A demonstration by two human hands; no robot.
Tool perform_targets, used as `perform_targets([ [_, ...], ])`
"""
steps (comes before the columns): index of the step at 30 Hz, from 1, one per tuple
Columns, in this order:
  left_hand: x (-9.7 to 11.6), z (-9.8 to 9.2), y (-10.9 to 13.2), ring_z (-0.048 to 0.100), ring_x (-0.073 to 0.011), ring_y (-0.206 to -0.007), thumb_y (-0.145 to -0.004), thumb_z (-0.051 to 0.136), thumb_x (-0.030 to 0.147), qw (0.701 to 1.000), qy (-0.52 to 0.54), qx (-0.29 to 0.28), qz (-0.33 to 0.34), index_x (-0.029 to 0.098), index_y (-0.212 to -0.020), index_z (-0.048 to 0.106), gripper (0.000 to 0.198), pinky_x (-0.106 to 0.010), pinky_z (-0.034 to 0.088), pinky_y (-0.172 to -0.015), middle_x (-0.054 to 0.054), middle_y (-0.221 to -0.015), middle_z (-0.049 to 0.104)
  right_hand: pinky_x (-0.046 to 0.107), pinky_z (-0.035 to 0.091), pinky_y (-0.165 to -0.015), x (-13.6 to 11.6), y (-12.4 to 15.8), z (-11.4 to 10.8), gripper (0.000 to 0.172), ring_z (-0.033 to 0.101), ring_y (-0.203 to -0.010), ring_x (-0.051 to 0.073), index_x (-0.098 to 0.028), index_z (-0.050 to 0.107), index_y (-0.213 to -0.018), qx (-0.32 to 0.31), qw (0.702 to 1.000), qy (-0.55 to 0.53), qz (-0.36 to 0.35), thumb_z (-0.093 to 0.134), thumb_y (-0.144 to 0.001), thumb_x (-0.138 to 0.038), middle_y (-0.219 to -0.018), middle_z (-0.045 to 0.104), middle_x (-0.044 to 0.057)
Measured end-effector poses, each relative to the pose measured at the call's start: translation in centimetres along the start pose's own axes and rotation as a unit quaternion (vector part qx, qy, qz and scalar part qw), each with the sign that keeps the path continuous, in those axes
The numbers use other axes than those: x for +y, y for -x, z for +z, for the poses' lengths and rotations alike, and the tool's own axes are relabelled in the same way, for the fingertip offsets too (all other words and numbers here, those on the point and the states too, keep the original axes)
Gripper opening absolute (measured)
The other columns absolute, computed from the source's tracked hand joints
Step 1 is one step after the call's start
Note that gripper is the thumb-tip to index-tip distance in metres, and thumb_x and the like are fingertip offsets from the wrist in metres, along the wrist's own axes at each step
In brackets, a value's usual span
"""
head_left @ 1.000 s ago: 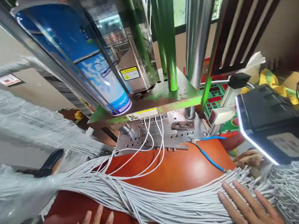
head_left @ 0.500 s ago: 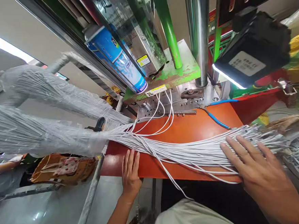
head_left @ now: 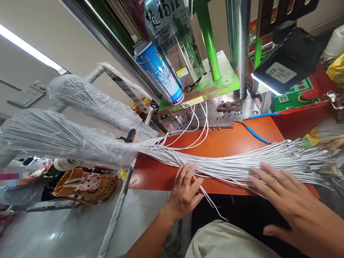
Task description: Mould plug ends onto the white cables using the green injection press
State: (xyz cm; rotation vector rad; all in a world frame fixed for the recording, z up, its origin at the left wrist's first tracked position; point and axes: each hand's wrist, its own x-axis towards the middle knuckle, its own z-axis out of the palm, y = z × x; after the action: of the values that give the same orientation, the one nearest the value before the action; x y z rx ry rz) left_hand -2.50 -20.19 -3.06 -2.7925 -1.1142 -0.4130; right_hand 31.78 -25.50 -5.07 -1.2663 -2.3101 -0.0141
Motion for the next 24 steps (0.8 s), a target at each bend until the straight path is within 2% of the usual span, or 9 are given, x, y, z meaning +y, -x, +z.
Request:
perform_targets([
  [3, 0.0, -0.6, -1.4, 0.042, -0.0361, -0.143, -0.086, 0.069, 0.018, 0.998, 0.055, -0.012, 0.035, 0.019, -0.094, 0.062, 0.011, -0.060, 0.034, -0.120, -0.014, -0.147, 0.052, 0.049, 0.038, -0.109, -3.1, -3.3, 0.1, 0.077, 0.048, -0.134, 0.036, -0.017, 0.056, -0.138, -0.001, 0.999, -0.036, -0.002, 0.077, -0.079, -0.062, -0.147, 0.056, 0.015],
  [5, -0.4, -0.7, -2.1, 0.052, -0.0311, -0.129, -0.089, 0.070, 0.022, 0.992, 0.119, 0.011, 0.028, 0.019, -0.084, 0.058, 0.014, -0.053, 0.043, -0.112, -0.013, -0.131, 0.061, 0.046, 0.046, -0.092, -5.2, -6.1, 0.9, 0.073, 0.057, -0.111, 0.034, -0.019, 0.063, -0.116, -0.014, 0.996, -0.084, 0.023, 0.085, -0.067, -0.068, -0.124, 0.066, 0.014],
  [8, -1.4, -0.8, -3.4, 0.059, -0.0221, -0.103, -0.092, 0.064, 0.017, 0.984, 0.175, 0.022, -0.007, 0.018, -0.084, 0.056, 0.012, -0.038, 0.052, -0.091, -0.010, -0.109, 0.062, 0.043, 0.045, -0.074, -7.4, -9.6, 2.9, 0.067, 0.055, -0.086, 0.028, -0.020, 0.063, -0.096, -0.058, 0.992, -0.100, 0.051, 0.091, -0.058, -0.068, -0.095, 0.064, 0.008],
  [10, -2.2, -1.0, -4.5, 0.057, -0.0201, -0.095, -0.091, 0.059, 0.010, 0.986, 0.161, -0.041, -0.005, 0.017, -0.089, 0.059, 0.008, -0.034, 0.050, -0.083, -0.008, -0.103, 0.061, 0.042, 0.042, -0.070, -8.1, -10.9, 4.3, 0.055, 0.052, -0.082, 0.028, -0.019, 0.064, -0.093, -0.078, 0.994, -0.052, 0.063, 0.093, -0.064, -0.055, -0.088, 0.061, 0.007],
  [13, -3.1, -1.7, -5.6, 0.055, -0.0207, -0.092, -0.092, 0.056, 0.008, 0.983, 0.144, -0.114, 0.027, 0.017, -0.090, 0.061, 0.011, -0.034, 0.048, -0.080, -0.007, -0.098, 0.061, 0.041, 0.039, -0.068, -8.1, -11.8, 5.0, 0.022, 0.052, -0.080, 0.026, -0.019, 0.063, -0.089, -0.103, 0.992, -0.016, 0.070, 0.082, -0.081, -0.026, -0.084, 0.060, 0.006],
  [16, -3.7, -2.0, -5.7, 0.058, -0.0204, -0.092, -0.096, 0.052, 0.008, 0.980, 0.170, -0.091, 0.052, 0.018, -0.090, 0.061, 0.015, -0.034, 0.048, -0.081, -0.007, -0.096, 0.062, 0.039, 0.042, -0.073, -7.6, -12.4, 4.3, 0.007, 0.053, -0.080, 0.023, -0.018, 0.060, -0.086, -0.158, 0.984, -0.067, 0.038, 0.066, -0.090, -0.016, -0.085, 0.061, 0.005],
  [19, -4.9, -0.8, -6.1, 0.063, -0.0208, -0.096, -0.094, 0.054, 0.006, 0.975, 0.196, -0.027, 0.101, 0.020, -0.108, 0.065, 0.022, -0.034, 0.050, -0.088, -0.007, -0.102, 0.068, 0.038, 0.044, -0.073, -6.5, -13.5, 3.6, 0.007, 0.056, -0.080, 0.022, -0.014, 0.061, -0.091, -0.215, 0.972, -0.097, 0.010, 0.060, -0.092, -0.021, -0.086, 0.064, 0.007],
  [22, -6.2, 0.0, -7.3, 0.067, -0.0202, -0.086, -0.094, 0.055, 0.011, 0.965, 0.224, -0.005, 0.133, 0.025, -0.110, 0.066, 0.024, -0.032, 0.053, -0.082, -0.003, -0.095, 0.071, 0.032, 0.037, -0.055, -5.0, -14.8, 1.9, 0.024, 0.057, -0.069, 0.019, -0.012, 0.058, -0.108, -0.257, 0.952, -0.147, 0.072, 0.062, -0.088, -0.026, -0.089, 0.067, 0.006],
  [24, -7.6, -0.6, -8.1, 0.067, -0.0206, -0.081, -0.093, 0.057, 0.015, 0.965, 0.238, -0.004, 0.108, 0.030, -0.113, 0.067, 0.026, -0.031, 0.054, -0.073, 0.000, -0.092, 0.072, 0.031, 0.028, -0.050, -4.1, -15.5, -0.5, 0.028, 0.054, -0.060, 0.017, -0.017, 0.054, -0.113, -0.244, 0.946, -0.181, 0.115, 0.061, -0.089, -0.031, -0.084, 0.067, 0.001],
])
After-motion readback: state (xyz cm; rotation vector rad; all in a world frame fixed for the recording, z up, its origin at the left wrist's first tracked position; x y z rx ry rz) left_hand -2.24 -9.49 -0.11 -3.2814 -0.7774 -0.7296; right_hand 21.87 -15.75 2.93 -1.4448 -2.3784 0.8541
